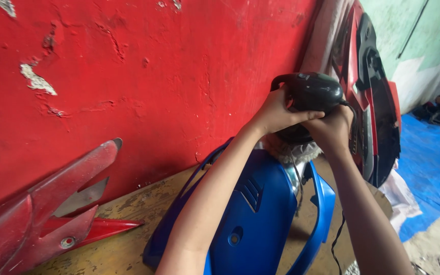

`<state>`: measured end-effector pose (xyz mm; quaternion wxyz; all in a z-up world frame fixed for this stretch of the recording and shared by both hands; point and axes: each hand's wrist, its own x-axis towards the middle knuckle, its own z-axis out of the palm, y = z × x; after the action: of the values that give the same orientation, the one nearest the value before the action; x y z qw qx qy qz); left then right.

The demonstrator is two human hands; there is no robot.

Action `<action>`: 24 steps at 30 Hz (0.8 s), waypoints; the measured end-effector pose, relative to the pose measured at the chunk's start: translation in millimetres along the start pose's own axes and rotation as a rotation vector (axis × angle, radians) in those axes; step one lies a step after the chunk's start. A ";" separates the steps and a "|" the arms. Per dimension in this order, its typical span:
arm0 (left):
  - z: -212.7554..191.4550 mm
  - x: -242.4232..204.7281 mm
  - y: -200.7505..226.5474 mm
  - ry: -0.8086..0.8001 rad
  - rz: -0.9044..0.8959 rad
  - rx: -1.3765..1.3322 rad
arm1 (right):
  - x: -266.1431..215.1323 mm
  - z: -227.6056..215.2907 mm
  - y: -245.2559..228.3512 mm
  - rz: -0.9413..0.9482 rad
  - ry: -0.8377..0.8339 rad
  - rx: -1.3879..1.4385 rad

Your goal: The person uses a handheld electric polisher with a buffing pad to polish the surface of a blue motorcycle fairing. The person moves the tool across the curved surfaces and edges of the fairing, which rests on a wooden workbench.

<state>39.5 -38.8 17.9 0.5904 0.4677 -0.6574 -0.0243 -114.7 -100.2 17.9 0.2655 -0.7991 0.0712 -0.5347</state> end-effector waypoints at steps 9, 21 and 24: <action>-52.0 -26.8 7.0 0.040 -0.058 -0.019 | 9.5 41.7 -18.2 -0.002 -0.034 0.109; -51.2 -22.8 -7.9 0.109 -0.038 0.003 | 15.9 49.9 -13.4 -0.059 -0.029 0.106; -72.7 -41.6 -17.9 0.127 -0.047 -0.013 | 12.8 71.1 -24.7 -0.040 -0.045 0.092</action>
<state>102.5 15.8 -1.9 0.6333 0.4798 -0.6071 -0.0126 -50.1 -59.6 20.3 0.2925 -0.7992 0.0246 -0.5245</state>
